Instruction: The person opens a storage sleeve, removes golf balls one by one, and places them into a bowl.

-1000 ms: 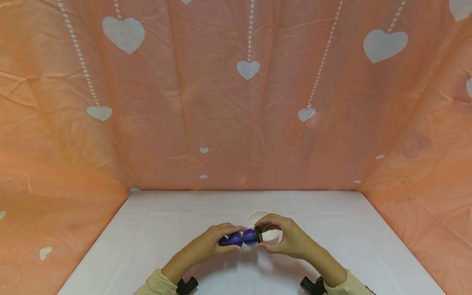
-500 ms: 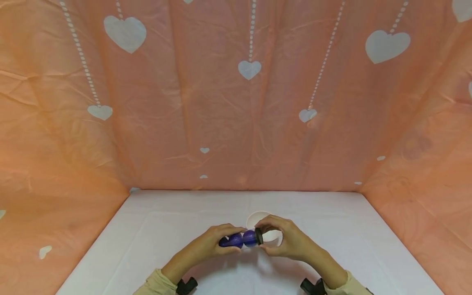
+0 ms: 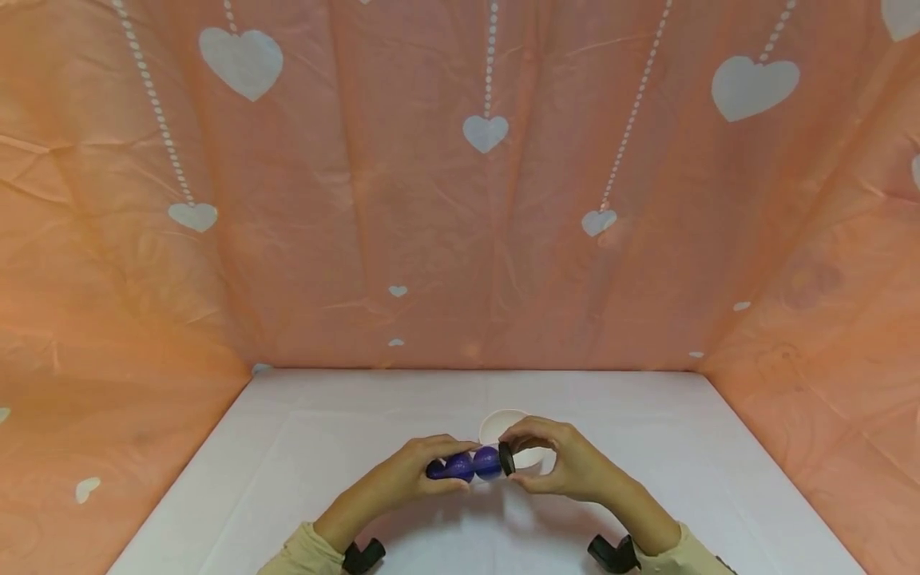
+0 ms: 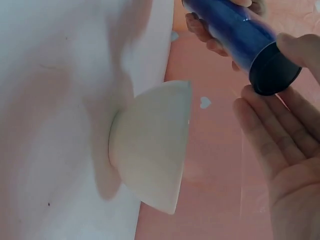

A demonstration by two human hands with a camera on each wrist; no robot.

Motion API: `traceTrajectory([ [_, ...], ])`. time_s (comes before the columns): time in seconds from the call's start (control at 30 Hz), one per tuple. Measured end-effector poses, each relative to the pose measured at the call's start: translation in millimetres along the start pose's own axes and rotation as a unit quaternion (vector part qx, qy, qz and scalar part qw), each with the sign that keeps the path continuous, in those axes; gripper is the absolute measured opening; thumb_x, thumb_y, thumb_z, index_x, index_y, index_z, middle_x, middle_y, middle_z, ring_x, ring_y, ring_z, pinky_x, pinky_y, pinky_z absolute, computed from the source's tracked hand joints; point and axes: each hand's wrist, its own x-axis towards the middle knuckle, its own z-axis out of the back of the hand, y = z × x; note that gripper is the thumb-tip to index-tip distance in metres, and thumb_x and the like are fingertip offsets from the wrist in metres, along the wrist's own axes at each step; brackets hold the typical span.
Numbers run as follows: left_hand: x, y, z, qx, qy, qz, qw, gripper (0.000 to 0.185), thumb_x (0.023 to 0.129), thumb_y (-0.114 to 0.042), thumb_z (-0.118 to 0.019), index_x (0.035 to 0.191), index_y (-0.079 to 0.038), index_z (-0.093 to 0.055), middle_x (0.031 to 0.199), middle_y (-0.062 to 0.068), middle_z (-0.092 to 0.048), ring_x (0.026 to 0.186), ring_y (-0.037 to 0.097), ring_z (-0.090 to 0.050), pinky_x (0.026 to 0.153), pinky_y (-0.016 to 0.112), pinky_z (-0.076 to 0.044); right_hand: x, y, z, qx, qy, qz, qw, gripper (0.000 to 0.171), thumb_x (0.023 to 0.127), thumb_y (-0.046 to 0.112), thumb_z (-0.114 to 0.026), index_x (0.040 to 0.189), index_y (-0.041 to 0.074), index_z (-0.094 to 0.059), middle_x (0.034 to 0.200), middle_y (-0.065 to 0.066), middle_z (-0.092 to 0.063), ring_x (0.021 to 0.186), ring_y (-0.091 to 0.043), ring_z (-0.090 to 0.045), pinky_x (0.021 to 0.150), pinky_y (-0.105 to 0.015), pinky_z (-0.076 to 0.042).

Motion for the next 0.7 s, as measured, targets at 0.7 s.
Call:
traceTrajectory([
  [0.7,-3.8,3.8,10.9,0.007,-0.029,0.033,0.9990,0.049,0.097,-0.025,-0.083,0.142,-0.016,-0.068,0.121,0.003,-0.074,0.108,0.010,-0.068,0.091,0.033,-0.060,0.0,-1.7,-6.7,0.007,-0.021,-0.007,1.000,0.047,0.092,-0.002,-0.083,0.135,0.001,-0.064,0.120,-0.016,-0.072,0.108,-0.021,-0.073,0.098,-0.036,-0.060],
])
